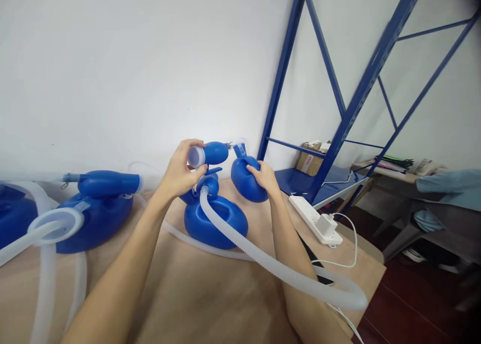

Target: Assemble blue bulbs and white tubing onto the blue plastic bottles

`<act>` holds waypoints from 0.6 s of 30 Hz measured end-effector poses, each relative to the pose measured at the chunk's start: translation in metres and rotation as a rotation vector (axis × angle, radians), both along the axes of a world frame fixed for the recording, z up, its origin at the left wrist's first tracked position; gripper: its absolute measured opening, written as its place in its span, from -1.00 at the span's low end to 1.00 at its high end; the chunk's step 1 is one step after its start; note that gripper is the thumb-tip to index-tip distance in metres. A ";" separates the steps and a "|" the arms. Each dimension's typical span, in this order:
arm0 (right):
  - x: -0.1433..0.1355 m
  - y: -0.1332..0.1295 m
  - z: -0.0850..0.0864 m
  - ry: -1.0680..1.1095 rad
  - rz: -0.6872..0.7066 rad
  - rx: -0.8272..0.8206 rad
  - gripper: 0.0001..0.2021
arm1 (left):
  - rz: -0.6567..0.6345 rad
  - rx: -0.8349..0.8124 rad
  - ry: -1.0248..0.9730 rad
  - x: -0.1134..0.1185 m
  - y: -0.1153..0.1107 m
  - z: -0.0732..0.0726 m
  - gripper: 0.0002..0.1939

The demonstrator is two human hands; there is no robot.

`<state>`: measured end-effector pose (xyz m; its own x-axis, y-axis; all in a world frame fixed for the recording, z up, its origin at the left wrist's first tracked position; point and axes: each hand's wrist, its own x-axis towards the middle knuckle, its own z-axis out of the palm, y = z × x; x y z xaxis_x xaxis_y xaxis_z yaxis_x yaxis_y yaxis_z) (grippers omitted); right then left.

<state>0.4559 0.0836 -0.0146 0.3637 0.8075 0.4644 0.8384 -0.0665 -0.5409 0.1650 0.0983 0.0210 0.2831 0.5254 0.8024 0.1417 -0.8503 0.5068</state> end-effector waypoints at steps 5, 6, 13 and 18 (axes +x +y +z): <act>-0.016 -0.023 0.038 0.005 0.225 0.370 -0.60 | -0.092 0.078 -0.095 0.012 -0.010 0.008 -0.60; -0.021 -0.028 0.044 0.029 0.266 0.394 -0.61 | -0.098 0.088 -0.083 0.013 -0.013 0.010 -0.60; -0.048 -0.055 0.064 -0.098 0.595 0.327 -0.72 | -0.055 0.295 0.013 0.020 -0.029 0.013 -0.69; -0.060 -0.062 0.063 -0.114 0.581 0.281 -0.67 | 0.079 0.404 -0.044 0.032 -0.022 0.004 -0.69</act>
